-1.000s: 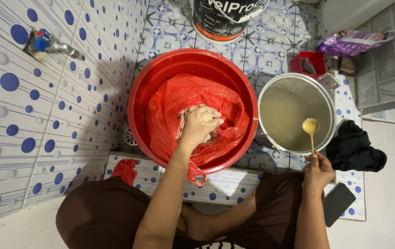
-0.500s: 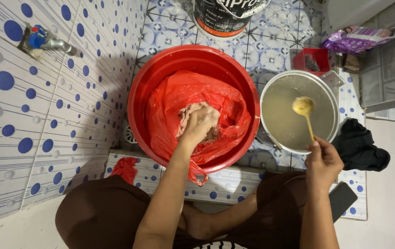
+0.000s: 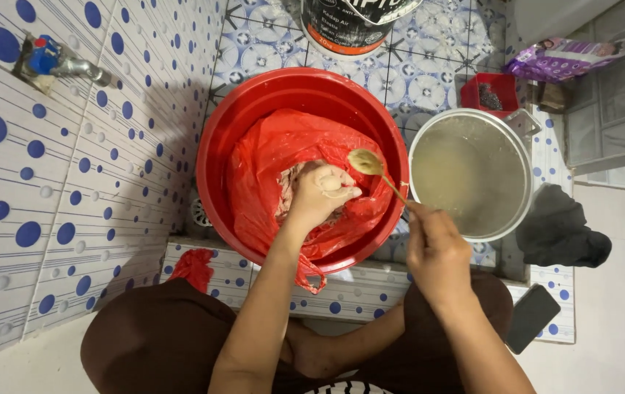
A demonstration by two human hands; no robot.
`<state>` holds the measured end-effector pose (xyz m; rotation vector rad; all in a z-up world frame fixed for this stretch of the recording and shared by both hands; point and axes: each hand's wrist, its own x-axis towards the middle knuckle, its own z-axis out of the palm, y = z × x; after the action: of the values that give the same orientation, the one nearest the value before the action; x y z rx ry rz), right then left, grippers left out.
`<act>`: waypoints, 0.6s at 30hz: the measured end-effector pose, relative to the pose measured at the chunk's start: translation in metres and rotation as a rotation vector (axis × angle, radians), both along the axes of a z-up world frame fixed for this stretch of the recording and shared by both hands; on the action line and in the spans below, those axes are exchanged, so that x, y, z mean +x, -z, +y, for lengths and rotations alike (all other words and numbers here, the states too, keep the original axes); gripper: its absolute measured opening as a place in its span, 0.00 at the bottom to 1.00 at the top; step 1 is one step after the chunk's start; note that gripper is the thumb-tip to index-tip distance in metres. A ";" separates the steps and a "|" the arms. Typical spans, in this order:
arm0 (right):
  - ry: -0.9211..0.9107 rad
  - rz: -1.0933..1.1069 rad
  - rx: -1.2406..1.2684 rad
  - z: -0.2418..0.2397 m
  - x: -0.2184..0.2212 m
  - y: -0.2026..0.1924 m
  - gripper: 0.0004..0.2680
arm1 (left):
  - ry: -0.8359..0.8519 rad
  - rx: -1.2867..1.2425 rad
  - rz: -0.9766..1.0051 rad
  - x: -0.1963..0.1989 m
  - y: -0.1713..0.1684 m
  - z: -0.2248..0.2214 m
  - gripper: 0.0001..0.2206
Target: Mixing and kneading food ingredients in a bowl while gradually adding liquid with a spoon
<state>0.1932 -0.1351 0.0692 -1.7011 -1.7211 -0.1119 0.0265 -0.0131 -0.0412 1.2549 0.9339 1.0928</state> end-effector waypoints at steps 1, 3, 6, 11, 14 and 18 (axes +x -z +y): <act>0.000 -0.001 -0.001 0.001 -0.001 0.005 0.07 | 0.000 -0.001 -0.001 -0.006 -0.016 0.000 0.11; -0.026 -0.102 0.029 0.003 -0.002 0.014 0.07 | -0.004 0.054 0.086 -0.018 -0.050 0.000 0.10; -0.045 -0.158 0.045 0.002 -0.007 0.018 0.07 | -0.055 -0.064 0.070 -0.009 -0.030 0.000 0.14; -0.068 -0.227 0.045 0.005 -0.012 0.019 0.08 | -0.056 -0.305 -0.054 0.004 -0.008 0.002 0.14; -0.080 -0.231 0.012 0.003 -0.016 0.022 0.08 | -0.082 -0.364 -0.080 0.008 -0.008 0.005 0.14; -0.085 -0.149 -0.074 -0.002 -0.016 0.039 0.05 | -0.113 -0.185 0.064 0.010 0.030 0.009 0.12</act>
<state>0.1770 -0.1366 0.0307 -1.7067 -1.9265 -0.1411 0.0361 -0.0037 -0.0709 1.1010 1.1402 1.0328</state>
